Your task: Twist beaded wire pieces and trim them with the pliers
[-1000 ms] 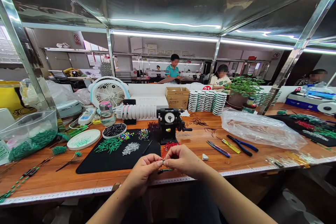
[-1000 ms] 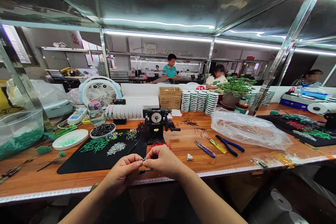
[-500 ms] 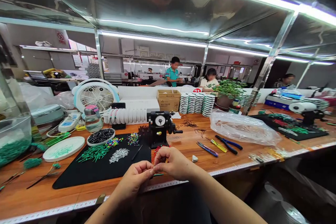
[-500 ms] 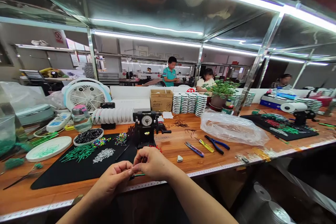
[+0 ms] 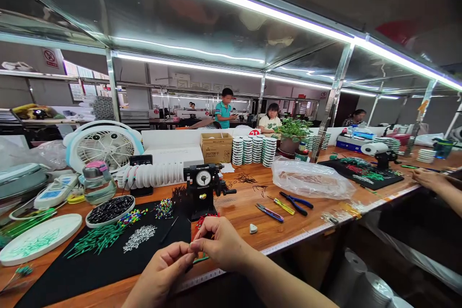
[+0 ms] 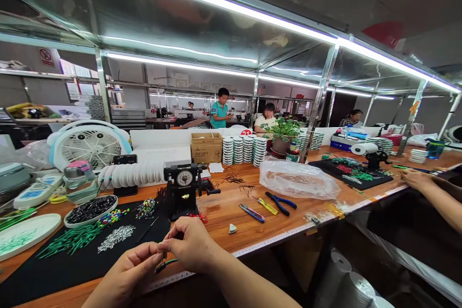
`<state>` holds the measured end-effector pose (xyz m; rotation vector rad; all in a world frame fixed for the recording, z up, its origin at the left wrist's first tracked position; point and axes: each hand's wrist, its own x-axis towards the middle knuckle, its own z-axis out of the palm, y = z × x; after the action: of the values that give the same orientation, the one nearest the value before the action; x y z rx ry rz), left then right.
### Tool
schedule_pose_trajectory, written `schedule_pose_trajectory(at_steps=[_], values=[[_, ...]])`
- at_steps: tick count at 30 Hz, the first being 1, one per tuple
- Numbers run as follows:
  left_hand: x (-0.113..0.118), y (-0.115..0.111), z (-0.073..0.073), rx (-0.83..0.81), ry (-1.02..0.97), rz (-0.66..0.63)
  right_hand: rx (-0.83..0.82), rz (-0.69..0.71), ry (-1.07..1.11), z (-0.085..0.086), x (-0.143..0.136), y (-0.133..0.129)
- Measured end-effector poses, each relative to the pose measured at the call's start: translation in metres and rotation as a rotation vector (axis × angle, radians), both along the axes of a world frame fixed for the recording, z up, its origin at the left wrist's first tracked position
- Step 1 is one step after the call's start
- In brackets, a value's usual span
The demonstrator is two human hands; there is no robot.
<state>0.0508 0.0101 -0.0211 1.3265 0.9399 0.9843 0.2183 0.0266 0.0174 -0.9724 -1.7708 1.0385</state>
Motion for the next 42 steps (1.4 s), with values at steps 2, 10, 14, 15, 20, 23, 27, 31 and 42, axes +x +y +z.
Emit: schedule_pose_trajectory(at_steps=[2,10,14,15,20,23,27,31,42], values=[[-0.002,0.002,0.006,0.056,0.099,-0.009,0.001,-0.017,0.023,-0.002,-0.002,0.001],[-0.005,0.006,0.024,0.173,0.231,0.017,-0.186,0.134,0.216,0.003,0.002,-0.004],[-0.004,0.005,0.022,0.202,0.252,0.023,-0.318,0.191,0.240,0.003,0.003,-0.004],[-0.003,0.005,0.022,0.206,0.258,0.015,-0.307,0.185,0.248,0.002,0.003,-0.003],[0.003,0.003,0.028,0.200,0.216,-0.035,-0.099,0.105,0.291,-0.001,-0.001,-0.002],[0.007,0.003,0.029,0.133,0.114,-0.035,-0.074,0.091,0.334,0.000,-0.001,-0.003],[0.011,0.006,0.020,-0.008,-0.035,-0.054,-0.137,0.098,0.434,0.002,-0.001,-0.005],[0.014,0.005,0.016,-0.014,-0.143,-0.056,-0.203,0.103,0.480,0.002,-0.002,-0.006],[-0.009,-0.011,0.042,0.276,0.390,-0.102,-0.005,0.093,0.256,0.008,-0.002,-0.021]])
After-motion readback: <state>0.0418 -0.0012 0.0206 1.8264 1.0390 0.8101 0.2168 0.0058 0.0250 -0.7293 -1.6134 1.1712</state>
